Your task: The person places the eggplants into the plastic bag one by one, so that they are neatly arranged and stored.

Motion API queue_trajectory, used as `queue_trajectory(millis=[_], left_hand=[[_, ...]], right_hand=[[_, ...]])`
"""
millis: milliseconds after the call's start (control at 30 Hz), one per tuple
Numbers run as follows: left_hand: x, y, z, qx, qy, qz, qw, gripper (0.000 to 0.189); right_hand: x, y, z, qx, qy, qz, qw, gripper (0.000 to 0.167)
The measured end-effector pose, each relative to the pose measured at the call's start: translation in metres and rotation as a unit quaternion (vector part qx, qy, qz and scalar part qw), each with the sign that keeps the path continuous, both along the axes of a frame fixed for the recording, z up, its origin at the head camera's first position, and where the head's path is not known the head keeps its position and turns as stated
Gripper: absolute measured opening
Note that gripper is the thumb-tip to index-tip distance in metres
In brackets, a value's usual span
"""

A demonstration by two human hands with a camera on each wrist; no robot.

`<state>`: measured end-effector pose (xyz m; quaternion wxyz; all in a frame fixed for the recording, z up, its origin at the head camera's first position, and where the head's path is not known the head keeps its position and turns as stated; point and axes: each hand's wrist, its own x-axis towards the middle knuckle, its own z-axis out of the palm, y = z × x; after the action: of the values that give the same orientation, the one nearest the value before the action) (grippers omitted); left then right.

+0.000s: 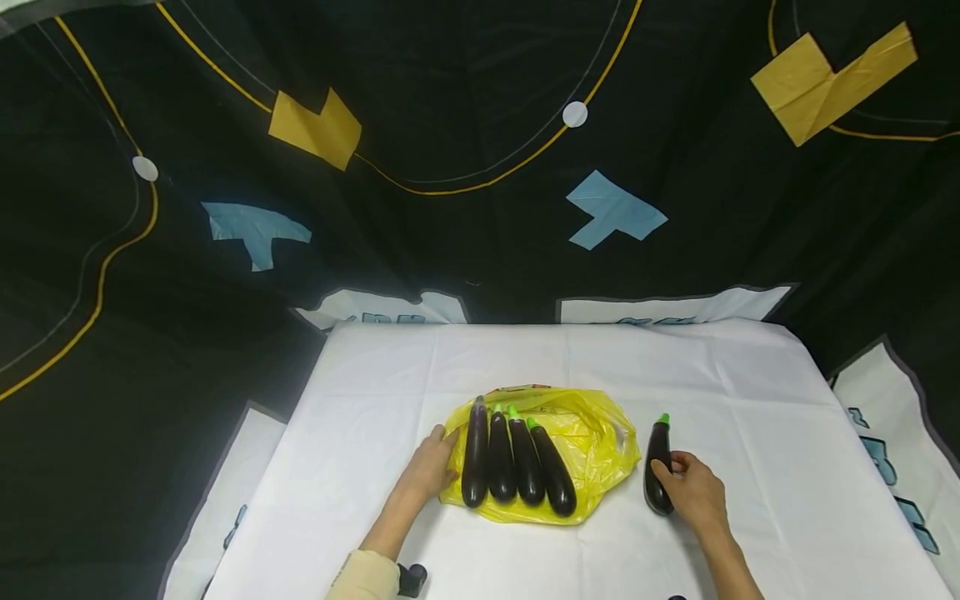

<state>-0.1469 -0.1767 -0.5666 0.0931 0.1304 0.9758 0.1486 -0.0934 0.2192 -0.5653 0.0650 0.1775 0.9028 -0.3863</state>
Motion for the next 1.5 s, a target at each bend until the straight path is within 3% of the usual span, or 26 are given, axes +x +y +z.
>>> queue_trajectory(millis=[400, 667, 1200, 1333, 1500], left_hand=[[0.001, -0.001, 0.0, 0.001, 0.01, -0.008, 0.9999, 0.068], [0.0, 0.0, 0.001, 0.0, 0.001, 0.003, 1.0, 0.067], [0.001, 0.0, 0.001, 0.001, 0.002, 0.002, 1.0, 0.067], [0.001, 0.0, 0.001, -0.002, 0.004, 0.002, 1.0, 0.068], [0.001, 0.0, 0.0, -0.001, 0.001, 0.002, 1.0, 0.068]], right_hand=[[0.003, 0.005, 0.002, -0.012, -0.01, -0.012, 0.9998, 0.057], [0.006, 0.005, 0.016, -0.014, 0.004, -0.005, 0.9999, 0.059], [0.004, -0.023, 0.059, -0.035, 0.088, 0.034, 0.9949, 0.057], [0.002, -0.039, 0.06, -0.04, 0.119, 0.062, 0.9901, 0.052], [-0.001, -0.058, 0.049, -0.032, 0.137, 0.095, 0.9854, 0.048]])
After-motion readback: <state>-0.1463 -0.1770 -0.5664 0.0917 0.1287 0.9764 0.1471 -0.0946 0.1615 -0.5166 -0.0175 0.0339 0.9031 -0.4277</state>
